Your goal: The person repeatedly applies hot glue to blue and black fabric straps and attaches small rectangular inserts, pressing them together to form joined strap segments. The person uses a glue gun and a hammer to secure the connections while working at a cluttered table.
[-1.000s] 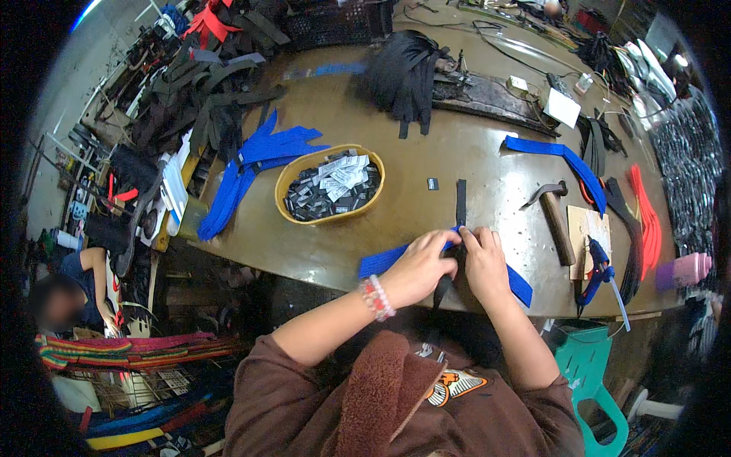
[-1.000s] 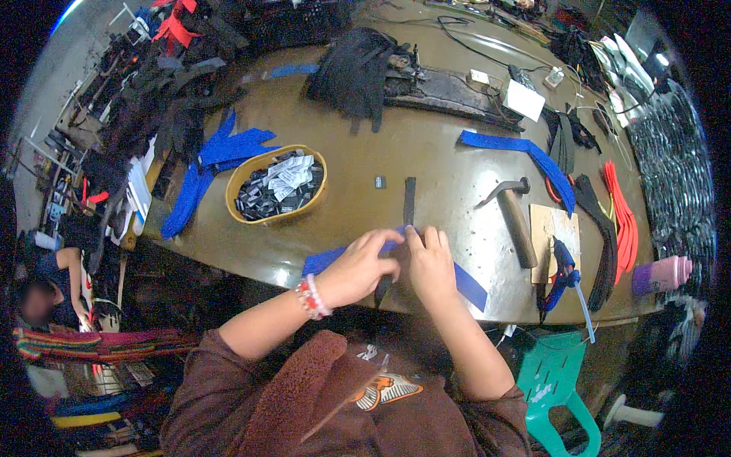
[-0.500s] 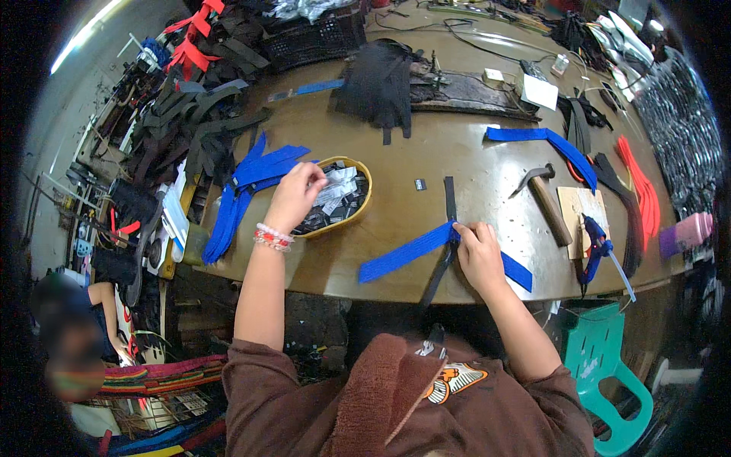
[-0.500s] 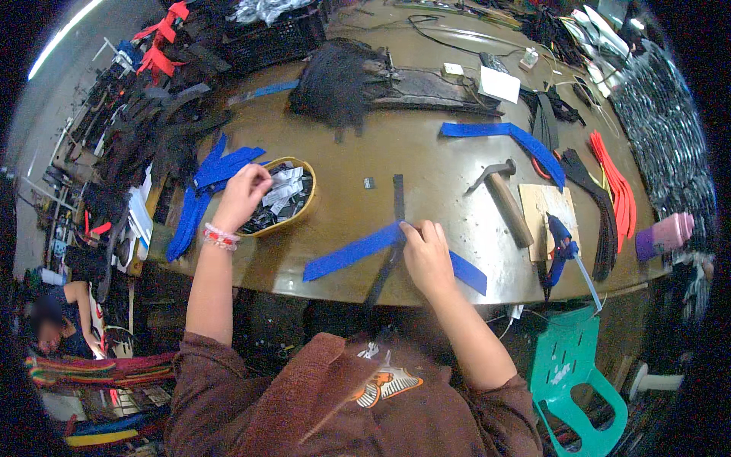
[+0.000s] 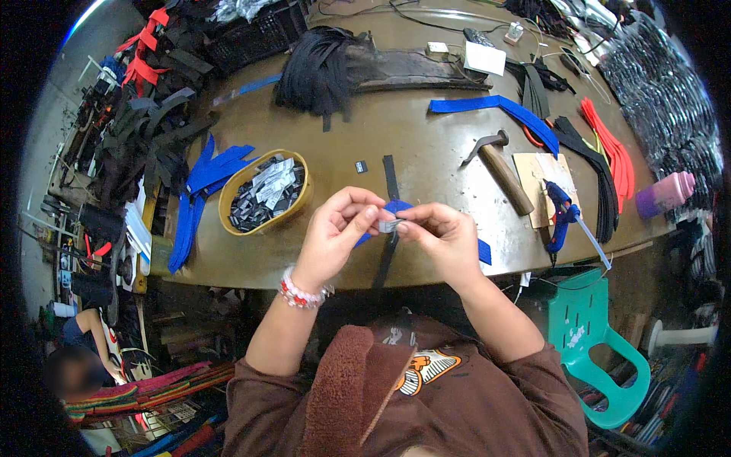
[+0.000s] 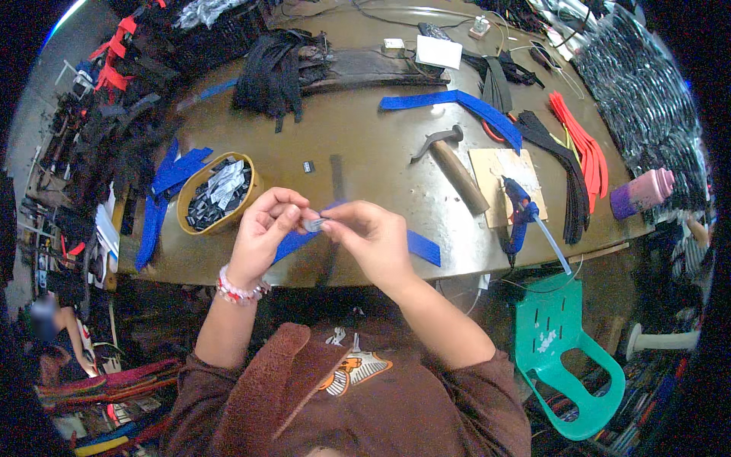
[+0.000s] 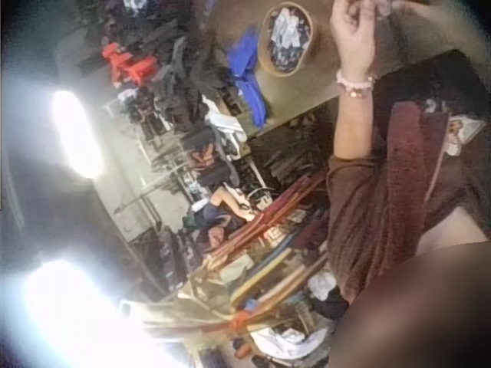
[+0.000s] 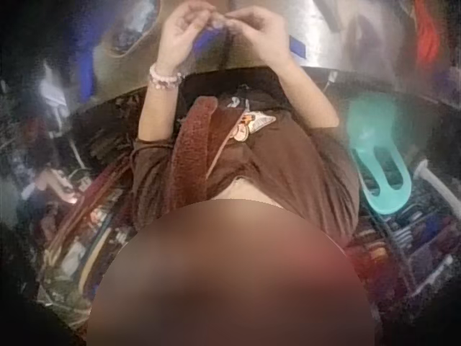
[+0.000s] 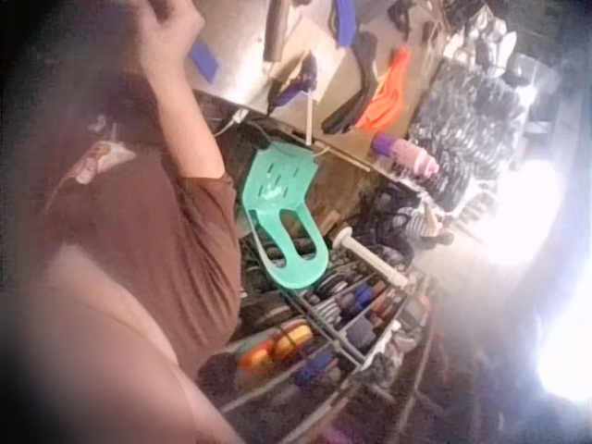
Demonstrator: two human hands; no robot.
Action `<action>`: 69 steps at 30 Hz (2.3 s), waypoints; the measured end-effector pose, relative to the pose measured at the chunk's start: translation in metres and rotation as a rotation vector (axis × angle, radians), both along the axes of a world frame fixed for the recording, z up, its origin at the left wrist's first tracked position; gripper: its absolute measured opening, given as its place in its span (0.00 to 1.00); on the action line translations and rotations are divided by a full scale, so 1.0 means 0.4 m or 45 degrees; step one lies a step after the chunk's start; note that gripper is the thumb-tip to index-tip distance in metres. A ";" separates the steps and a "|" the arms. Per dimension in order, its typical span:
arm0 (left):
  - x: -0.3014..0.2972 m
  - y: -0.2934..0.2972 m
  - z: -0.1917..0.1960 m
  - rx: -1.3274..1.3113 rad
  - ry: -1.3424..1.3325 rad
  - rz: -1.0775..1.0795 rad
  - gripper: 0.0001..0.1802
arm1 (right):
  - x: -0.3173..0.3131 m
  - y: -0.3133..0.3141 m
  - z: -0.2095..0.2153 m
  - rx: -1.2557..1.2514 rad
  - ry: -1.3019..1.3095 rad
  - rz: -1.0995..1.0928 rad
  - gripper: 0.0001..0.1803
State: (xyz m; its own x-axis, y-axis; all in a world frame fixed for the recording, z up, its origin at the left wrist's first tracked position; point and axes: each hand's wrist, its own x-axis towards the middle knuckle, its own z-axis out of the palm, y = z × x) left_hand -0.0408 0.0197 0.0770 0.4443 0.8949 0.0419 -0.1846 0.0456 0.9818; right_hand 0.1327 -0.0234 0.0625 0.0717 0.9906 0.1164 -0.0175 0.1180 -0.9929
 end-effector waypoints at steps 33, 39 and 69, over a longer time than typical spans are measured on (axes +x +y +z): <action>0.032 -0.091 -0.115 -0.123 -0.103 0.086 0.06 | 0.059 -0.092 -0.057 -0.132 -0.016 -0.118 0.09; 0.011 0.036 -0.170 -0.295 -0.085 0.298 0.05 | 0.432 -0.173 -0.161 0.084 -0.891 -1.780 0.20; 0.007 0.074 -0.272 -0.600 -0.693 0.126 0.05 | 0.128 0.100 -0.013 0.022 -1.619 -0.022 0.21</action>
State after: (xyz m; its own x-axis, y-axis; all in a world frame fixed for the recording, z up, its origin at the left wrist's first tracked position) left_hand -0.0379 0.0494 -0.0318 0.3865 0.9073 -0.1657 -0.6664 0.3989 0.6299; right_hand 0.1837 0.0168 0.0572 -0.0864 0.9884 0.1250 0.9441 0.1213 -0.3065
